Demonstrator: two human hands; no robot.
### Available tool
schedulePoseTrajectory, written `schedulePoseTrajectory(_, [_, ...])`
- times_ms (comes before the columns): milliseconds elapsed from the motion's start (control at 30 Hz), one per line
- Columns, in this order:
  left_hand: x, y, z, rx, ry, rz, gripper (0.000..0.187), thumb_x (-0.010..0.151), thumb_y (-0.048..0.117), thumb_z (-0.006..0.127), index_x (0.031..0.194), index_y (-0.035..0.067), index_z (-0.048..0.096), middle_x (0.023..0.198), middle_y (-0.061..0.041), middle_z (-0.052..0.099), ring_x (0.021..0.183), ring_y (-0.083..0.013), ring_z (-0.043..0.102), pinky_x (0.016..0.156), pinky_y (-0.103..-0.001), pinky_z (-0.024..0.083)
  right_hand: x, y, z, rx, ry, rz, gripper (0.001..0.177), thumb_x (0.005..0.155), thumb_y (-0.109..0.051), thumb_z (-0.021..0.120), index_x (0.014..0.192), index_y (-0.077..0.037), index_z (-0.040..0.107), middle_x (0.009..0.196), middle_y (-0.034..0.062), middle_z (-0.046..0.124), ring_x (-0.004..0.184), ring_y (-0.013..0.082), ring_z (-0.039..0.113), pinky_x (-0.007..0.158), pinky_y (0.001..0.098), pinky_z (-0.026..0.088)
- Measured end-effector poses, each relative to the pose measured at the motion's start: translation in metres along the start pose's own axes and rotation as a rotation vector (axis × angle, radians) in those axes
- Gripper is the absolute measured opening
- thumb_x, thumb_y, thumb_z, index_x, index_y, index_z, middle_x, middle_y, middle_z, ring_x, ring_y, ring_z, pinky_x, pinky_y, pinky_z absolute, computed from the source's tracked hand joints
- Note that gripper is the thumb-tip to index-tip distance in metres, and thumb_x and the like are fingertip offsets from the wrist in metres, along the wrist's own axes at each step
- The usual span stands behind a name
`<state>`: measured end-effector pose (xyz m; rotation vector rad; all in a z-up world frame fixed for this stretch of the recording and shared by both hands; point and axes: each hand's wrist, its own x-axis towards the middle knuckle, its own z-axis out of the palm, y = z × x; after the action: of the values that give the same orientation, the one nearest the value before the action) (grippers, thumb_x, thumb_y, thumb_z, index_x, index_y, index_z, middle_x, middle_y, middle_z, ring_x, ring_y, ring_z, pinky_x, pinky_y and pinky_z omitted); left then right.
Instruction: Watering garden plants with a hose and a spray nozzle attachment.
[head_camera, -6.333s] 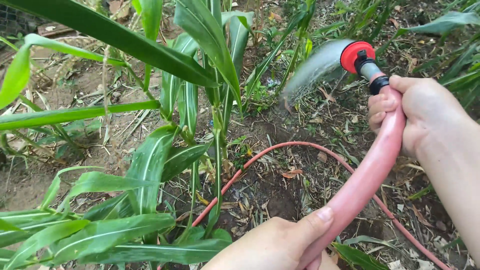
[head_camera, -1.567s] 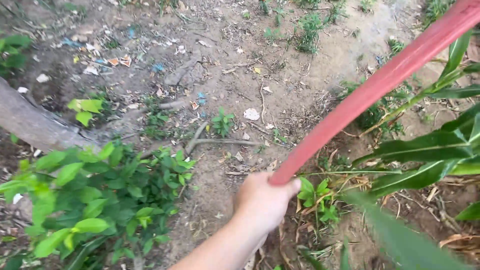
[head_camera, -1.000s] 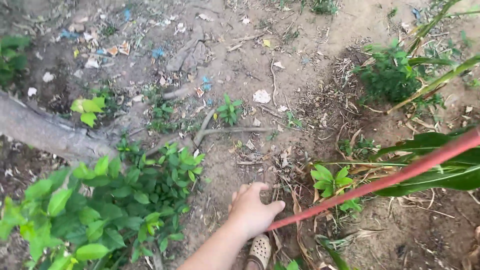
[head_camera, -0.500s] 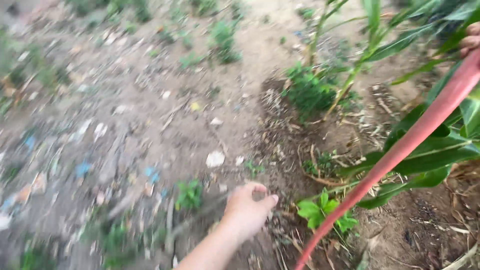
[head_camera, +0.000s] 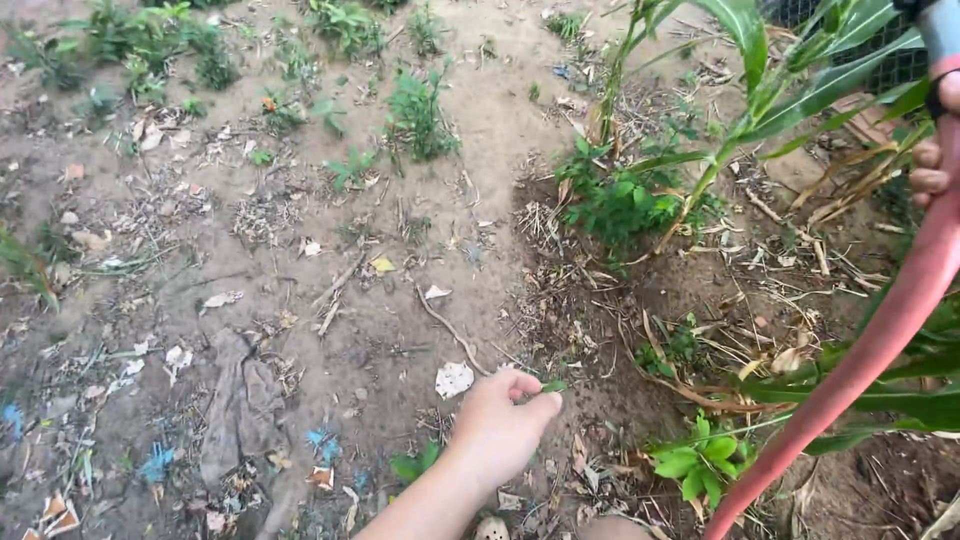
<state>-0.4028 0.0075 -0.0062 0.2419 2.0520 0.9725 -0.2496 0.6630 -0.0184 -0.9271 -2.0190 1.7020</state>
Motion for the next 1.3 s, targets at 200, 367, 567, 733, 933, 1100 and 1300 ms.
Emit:
schedulePoseTrajectory(200, [0.014,0.046,-0.009,0.086,-0.172,-0.080,0.033,0.094,0.030,0.063,0.124,0.016,0.068,0.134,-0.003,0.064,0.124,-0.0172,0.064,0.109,-0.036,0.051,-0.058,-0.078,0.127,-0.021,0.172,0.149,0.023,0.123,-0.058,0.037,0.126,-0.035,0.037,0.078,-0.0115,0.040,0.053,0.0056,0.035,0.053,0.0293,0.036])
schedulePoseTrajectory(367, [0.078,0.049,0.020,0.018,-0.105,0.001,0.028,0.083,0.036,0.073,0.106,0.020,0.074,0.114,0.002,0.069,0.106,-0.0122,0.067,0.094,-0.026,0.055,-0.072,-0.075,0.168,0.029,0.417,-0.006,0.017,0.124,-0.044,0.040,0.126,-0.029,0.032,0.078,-0.0087,0.039,0.054,0.0077,0.035,0.046,0.0296,0.033])
schedulePoseTrajectory(567, [0.148,0.080,0.055,-0.050,-0.139,0.045,0.016,0.086,0.030,0.076,0.093,0.016,0.074,0.087,0.005,0.067,0.081,-0.0071,0.064,0.078,-0.020,0.054,-0.092,-0.059,0.172,0.187,0.599,0.067,0.014,0.119,-0.035,0.050,0.124,-0.023,0.044,0.075,-0.0001,0.046,0.048,0.0142,0.038,0.040,0.0326,0.034])
schedulePoseTrajectory(733, [0.153,0.164,0.079,0.060,-0.354,0.090,0.024,0.091,0.031,0.071,0.109,0.016,0.071,0.096,0.004,0.069,0.089,-0.0069,0.066,0.082,-0.020,0.055,-0.125,-0.098,0.197,0.250,0.679,0.228,0.014,0.113,-0.029,0.055,0.122,-0.019,0.058,0.073,0.0030,0.046,0.051,0.0162,0.038,0.044,0.0333,0.033])
schedulePoseTrajectory(933, [0.141,0.242,0.108,0.091,-0.542,0.191,0.028,0.092,0.029,0.067,0.113,0.011,0.071,0.098,0.001,0.067,0.088,-0.0090,0.062,0.079,-0.022,0.051,-0.137,-0.116,0.213,0.263,0.744,0.323,0.015,0.108,-0.021,0.056,0.115,-0.009,0.061,0.066,0.0090,0.047,0.044,0.0190,0.037,0.038,0.0342,0.029])
schedulePoseTrajectory(1100, [0.141,0.268,0.123,0.032,-0.636,0.207,0.028,0.090,0.027,0.067,0.110,0.008,0.074,0.094,0.000,0.070,0.083,-0.0087,0.062,0.075,-0.021,0.050,-0.143,-0.114,0.225,0.256,0.783,0.422,0.016,0.108,-0.019,0.055,0.109,-0.005,0.062,0.062,0.0118,0.047,0.040,0.0203,0.035,0.036,0.0374,0.030])
schedulePoseTrajectory(1300, [0.154,0.283,0.125,-0.059,-0.758,0.086,0.033,0.099,0.030,0.058,0.118,0.008,0.072,0.106,-0.002,0.072,0.093,-0.0091,0.063,0.083,-0.023,0.050,-0.136,-0.109,0.255,0.193,0.866,0.569,0.019,0.105,-0.019,0.060,0.099,-0.003,0.067,0.057,0.0117,0.047,0.038,0.0218,0.037,0.033,0.0363,0.028])
